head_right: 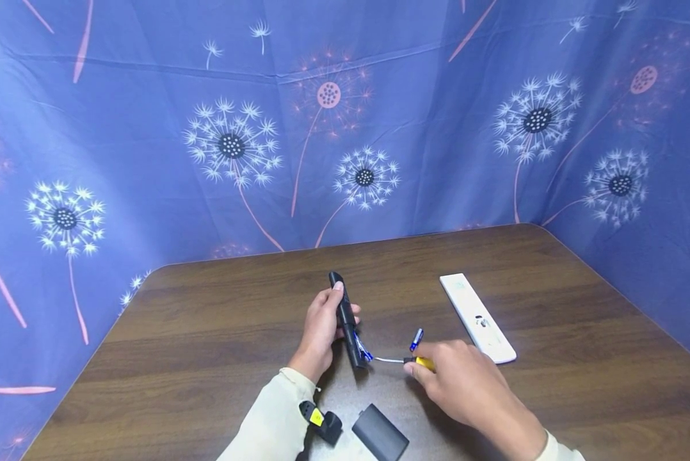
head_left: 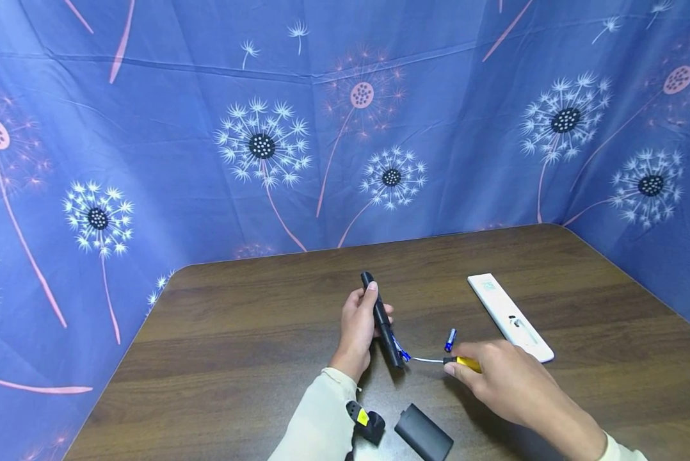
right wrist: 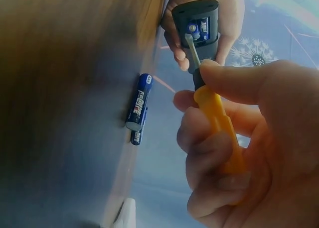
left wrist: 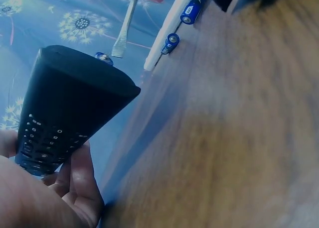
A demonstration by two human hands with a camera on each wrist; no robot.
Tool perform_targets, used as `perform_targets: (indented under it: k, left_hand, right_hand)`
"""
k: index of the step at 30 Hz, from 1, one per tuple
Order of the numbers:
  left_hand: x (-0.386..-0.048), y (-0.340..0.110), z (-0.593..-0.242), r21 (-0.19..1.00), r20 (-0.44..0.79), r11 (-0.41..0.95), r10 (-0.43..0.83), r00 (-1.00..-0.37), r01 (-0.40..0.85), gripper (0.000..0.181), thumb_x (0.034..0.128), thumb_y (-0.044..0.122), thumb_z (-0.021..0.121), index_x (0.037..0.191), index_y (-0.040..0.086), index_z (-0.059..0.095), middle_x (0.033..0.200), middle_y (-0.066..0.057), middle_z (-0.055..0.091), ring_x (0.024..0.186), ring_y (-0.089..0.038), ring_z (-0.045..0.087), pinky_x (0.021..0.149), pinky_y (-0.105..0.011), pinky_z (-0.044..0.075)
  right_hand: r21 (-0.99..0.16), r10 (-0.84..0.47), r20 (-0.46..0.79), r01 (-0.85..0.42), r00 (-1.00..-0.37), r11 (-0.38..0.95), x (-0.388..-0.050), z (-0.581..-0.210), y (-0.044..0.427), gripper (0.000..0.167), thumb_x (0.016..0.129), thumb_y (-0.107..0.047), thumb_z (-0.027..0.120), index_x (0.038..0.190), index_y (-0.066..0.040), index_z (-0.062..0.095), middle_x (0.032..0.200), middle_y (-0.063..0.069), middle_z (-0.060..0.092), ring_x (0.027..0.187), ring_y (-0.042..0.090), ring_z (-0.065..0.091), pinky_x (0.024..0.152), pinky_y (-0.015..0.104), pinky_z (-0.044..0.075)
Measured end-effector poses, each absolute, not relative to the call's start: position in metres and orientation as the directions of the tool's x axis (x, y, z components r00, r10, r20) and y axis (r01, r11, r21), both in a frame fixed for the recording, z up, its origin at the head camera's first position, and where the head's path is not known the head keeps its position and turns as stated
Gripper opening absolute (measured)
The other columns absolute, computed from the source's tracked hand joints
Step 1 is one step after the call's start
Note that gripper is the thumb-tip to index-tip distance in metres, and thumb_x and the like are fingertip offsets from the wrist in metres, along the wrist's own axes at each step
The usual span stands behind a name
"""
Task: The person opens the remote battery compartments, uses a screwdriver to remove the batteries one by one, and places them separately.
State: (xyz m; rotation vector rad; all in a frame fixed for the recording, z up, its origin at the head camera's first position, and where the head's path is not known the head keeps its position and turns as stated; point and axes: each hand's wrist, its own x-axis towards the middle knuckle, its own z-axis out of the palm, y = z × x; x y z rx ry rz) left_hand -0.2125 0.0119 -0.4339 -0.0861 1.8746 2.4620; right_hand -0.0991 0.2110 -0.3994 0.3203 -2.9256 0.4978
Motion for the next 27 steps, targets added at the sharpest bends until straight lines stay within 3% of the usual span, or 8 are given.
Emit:
perform_targets:
  k: [14,21,27]
  left_hand:
    - [-0.2119,0.015,-0.4357,0.969,-0.047,-0.243,0.013,-0.999,-0.049,0.053,0.0954,0.043,0.067,0.13,0.005,0.054,0.085,-0.018,0.071,0.072,-0.023,0.068,0.059,-0.027,0.053]
    - [-0.2114,0.016,-0.4375,0.973,-0.035,-0.228,0.019,-0.999,-0.038,0.055,0.0923,0.043,0.071,0.129,0.006,0.053,0.084,-0.015,0.071,0.069,-0.018,0.066,0.057,-0.027,0.052]
    - [-0.2108,0.0158,-0.4377,0.973,-0.042,-0.224,0.036,-0.998,-0.049,0.056,0.0923,0.043,0.071,0.131,0.006,0.053,0.086,-0.016,0.072,0.069,-0.018,0.067,0.058,-0.028,0.053]
  right_hand:
    - [-0.292,-0.189,0.229,-0.253,-0.955,0.923,-0.0966,-0.3992,0.2104,0.034,0.09,-0.041,0.075,0.067,-0.037,0.05,0.057,-0.018,0.034,0.055,0.003,0.037,0.05,0.027,0.03]
    - [-0.338,-0.204,0.141,-0.241,-0.969,0.91,-0.098,-0.3988,0.2057,0.013,0.09,-0.037,0.075,0.081,-0.033,0.066,0.06,-0.017,0.042,0.057,0.003,0.04,0.051,0.025,0.033]
    - [-0.326,-0.211,0.149,-0.25,-0.966,0.912,-0.0973,-0.4003,0.2061,0.013,0.09,-0.036,0.076,0.082,-0.031,0.066,0.06,-0.018,0.042,0.057,0.003,0.04,0.05,0.025,0.033]
